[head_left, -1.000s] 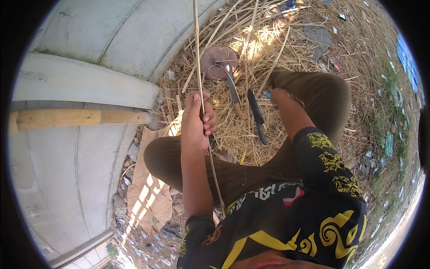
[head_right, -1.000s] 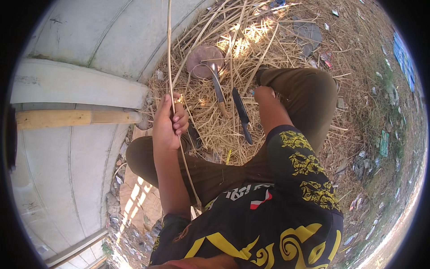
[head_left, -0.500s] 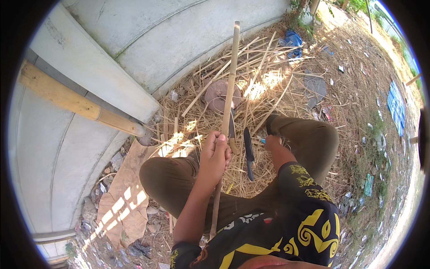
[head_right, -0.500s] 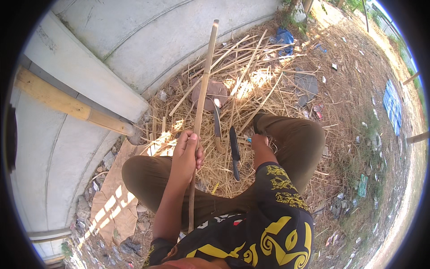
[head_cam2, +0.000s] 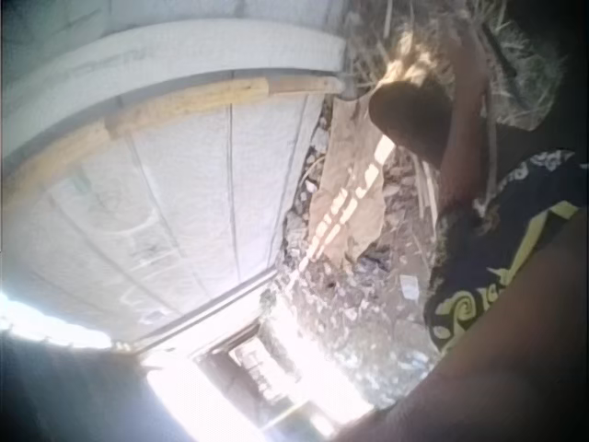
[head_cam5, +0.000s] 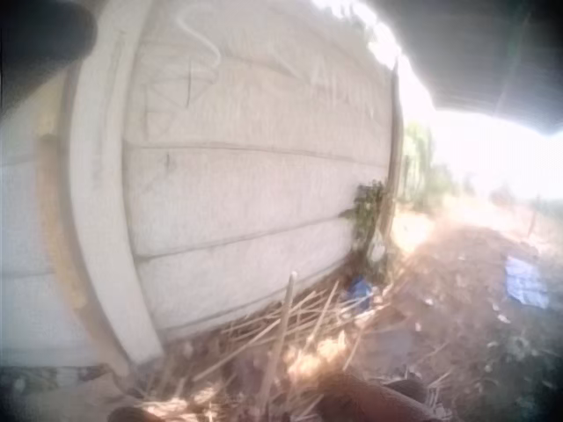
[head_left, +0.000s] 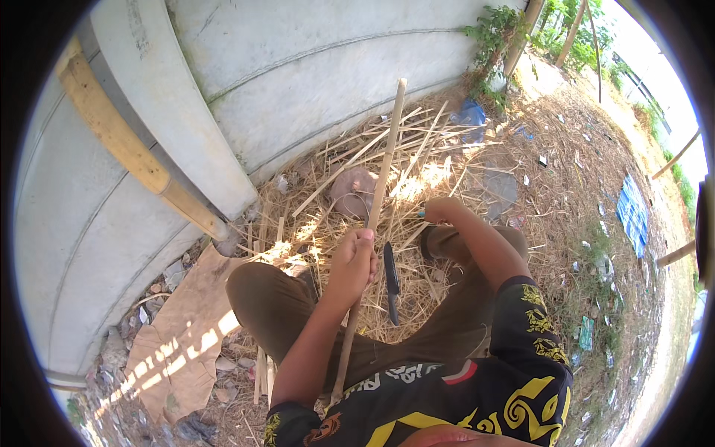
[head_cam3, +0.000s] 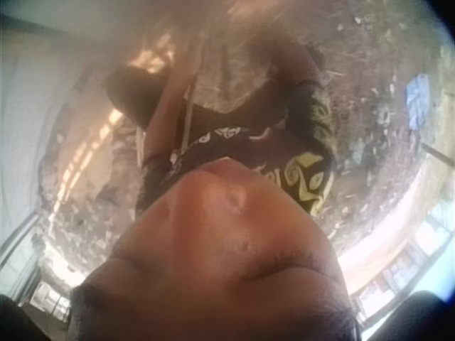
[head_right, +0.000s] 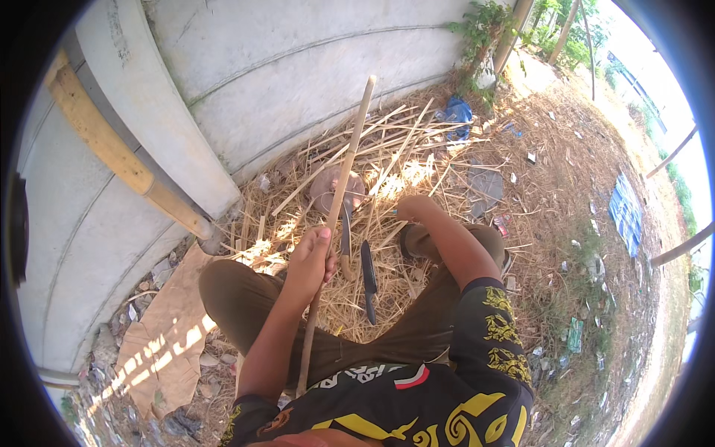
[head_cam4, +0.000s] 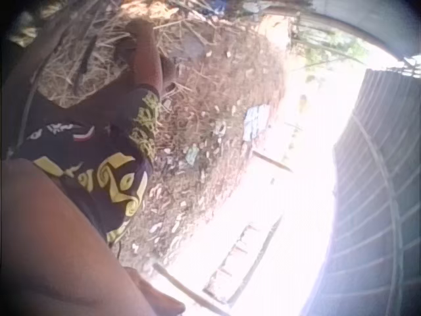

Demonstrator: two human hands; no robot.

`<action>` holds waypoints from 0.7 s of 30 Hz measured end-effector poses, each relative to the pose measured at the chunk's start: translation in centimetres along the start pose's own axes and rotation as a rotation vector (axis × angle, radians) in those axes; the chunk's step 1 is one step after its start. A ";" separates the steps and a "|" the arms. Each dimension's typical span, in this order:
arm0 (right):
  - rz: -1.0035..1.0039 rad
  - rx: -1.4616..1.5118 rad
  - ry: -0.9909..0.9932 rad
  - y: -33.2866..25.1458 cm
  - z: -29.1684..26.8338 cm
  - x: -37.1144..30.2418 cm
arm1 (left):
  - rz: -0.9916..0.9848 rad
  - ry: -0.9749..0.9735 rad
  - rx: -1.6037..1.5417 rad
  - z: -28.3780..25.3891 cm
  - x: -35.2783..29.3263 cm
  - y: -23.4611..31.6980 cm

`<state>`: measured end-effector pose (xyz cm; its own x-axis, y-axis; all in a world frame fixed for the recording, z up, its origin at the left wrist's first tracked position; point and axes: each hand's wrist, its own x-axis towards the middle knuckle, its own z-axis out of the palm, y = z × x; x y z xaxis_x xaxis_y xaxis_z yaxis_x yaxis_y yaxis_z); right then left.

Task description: The person sits on the ground and uses a knife to shave thin strips from a long bamboo stick. They repeatedly scrape the surface to create fine shavings and occasionally switch to a utility knife to refine the edges.

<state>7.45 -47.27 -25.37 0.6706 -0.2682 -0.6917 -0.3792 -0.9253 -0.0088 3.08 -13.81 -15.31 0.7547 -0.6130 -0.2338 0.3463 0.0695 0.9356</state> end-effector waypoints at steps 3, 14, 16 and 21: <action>-0.205 0.514 0.338 2.0 -5.0 -3.3 | 0.045 -0.083 0.050 0.5 0.6 -0.4; -0.858 1.815 0.287 -7.0 -10.5 -10.5 | 0.120 0.049 0.265 2.5 4.6 3.1; -0.844 1.770 0.400 -7.5 -11.3 -10.9 | 0.069 -0.044 0.099 3.7 6.1 7.1; -0.676 1.312 1.162 -8.8 -11.9 -7.6 | 0.033 -0.105 -0.081 3.2 10.2 9.5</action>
<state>13.32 -40.28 -11.42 0.7247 -0.5386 0.4297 0.2932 -0.3234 -0.8997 12.32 -21.94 -8.00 0.7054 -0.6880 -0.1708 0.3698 0.1516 0.9167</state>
